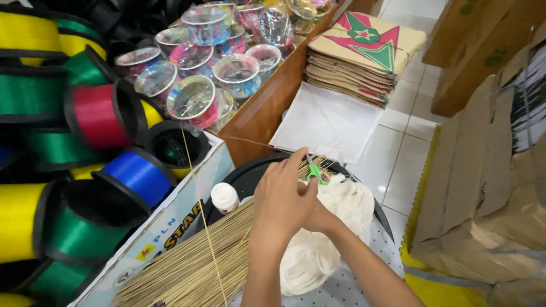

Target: Tying thin white strings to bamboo sticks and cutting them with scissors for kite assembly.

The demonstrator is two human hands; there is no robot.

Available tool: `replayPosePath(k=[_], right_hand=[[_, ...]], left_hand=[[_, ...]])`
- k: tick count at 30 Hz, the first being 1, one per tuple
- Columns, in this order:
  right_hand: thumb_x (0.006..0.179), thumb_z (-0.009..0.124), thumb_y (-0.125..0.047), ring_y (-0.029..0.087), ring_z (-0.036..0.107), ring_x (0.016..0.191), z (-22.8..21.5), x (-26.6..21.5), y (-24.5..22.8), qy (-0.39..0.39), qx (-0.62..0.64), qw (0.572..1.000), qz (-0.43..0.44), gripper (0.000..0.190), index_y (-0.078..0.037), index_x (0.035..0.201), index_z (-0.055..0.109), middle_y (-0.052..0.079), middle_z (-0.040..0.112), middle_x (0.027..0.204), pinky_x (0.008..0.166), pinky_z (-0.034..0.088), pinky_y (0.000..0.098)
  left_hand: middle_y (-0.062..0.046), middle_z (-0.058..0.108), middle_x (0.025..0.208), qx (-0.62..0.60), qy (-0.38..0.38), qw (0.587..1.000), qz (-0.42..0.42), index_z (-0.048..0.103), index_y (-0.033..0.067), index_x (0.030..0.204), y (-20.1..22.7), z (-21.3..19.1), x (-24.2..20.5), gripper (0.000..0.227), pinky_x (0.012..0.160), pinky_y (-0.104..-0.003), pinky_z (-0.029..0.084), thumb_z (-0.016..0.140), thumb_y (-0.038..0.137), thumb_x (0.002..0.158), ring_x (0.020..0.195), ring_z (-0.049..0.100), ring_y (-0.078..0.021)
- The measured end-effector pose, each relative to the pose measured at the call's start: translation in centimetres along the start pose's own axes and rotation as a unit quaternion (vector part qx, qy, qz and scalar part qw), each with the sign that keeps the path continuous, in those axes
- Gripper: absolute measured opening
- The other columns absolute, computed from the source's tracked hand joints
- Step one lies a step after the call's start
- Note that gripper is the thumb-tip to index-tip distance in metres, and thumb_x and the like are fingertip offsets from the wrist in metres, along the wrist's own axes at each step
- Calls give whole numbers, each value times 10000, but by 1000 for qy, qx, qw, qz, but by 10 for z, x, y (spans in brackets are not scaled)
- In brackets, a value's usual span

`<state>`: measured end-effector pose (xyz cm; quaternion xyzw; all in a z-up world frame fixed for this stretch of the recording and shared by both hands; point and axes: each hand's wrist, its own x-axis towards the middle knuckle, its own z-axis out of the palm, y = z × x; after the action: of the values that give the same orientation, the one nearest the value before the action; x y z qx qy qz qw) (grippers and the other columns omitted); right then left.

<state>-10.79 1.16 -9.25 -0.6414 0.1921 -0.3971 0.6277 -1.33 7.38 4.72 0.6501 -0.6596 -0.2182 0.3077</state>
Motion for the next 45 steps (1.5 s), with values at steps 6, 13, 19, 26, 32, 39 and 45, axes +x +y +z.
replayPosePath(k=[6,13,19,26,32,39,45], right_hand=[[854,435,8,56,535,746,22,-10,-27,-60,17,998,-5,240,-52,956,644,-31,627,824,615,442,227],[1046,527,-242,311,691,759,32,-15,-70,-37,83,996,-5,310,21,914,622,149,650,912,730,642,414],[1049,516,-312,294,740,787,-19,-22,-70,38,28,998,-50,378,28,975,663,191,743,942,732,648,386],[1086,492,-183,274,708,791,-75,-50,-58,174,93,977,-84,252,-1,982,632,200,725,947,729,597,343],[1067,523,-180,267,698,865,-85,-46,-23,286,155,945,-44,228,6,986,626,220,722,986,810,601,334],[1081,489,-249,258,763,920,-96,-24,16,289,171,941,51,333,37,1095,659,220,753,1029,855,629,330],[952,588,-132,179,600,710,-77,-5,-35,172,-163,948,213,246,15,998,781,115,642,750,584,517,255]], left_hand=[[-76,639,1280,37,12,999,-20,264,207,1621,5,-21,-37,864,803,-468,512,642,101,852,1196,492,-307],[-47,606,1432,18,77,995,61,412,134,1536,-14,-40,-83,782,960,-454,460,717,159,816,1266,496,-294],[-45,680,1299,-17,120,991,59,544,150,1442,-27,-48,-106,572,993,-415,457,675,282,901,1169,577,-251],[14,748,1131,-48,159,985,47,672,140,1243,-57,-22,-92,356,965,-378,475,670,252,905,1080,637,-203],[0,746,1171,-31,90,995,-37,633,170,1325,-72,-1,-57,457,1018,-442,426,656,378,919,1136,637,-217],[-55,801,912,-14,80,995,-66,748,176,1168,-84,1,-23,257,954,-434,459,673,206,925,944,740,-302],[-24,801,920,28,80,991,-107,762,224,1126,-103,18,-12,228,919,-432,486,642,259,935,927,735,-303]])
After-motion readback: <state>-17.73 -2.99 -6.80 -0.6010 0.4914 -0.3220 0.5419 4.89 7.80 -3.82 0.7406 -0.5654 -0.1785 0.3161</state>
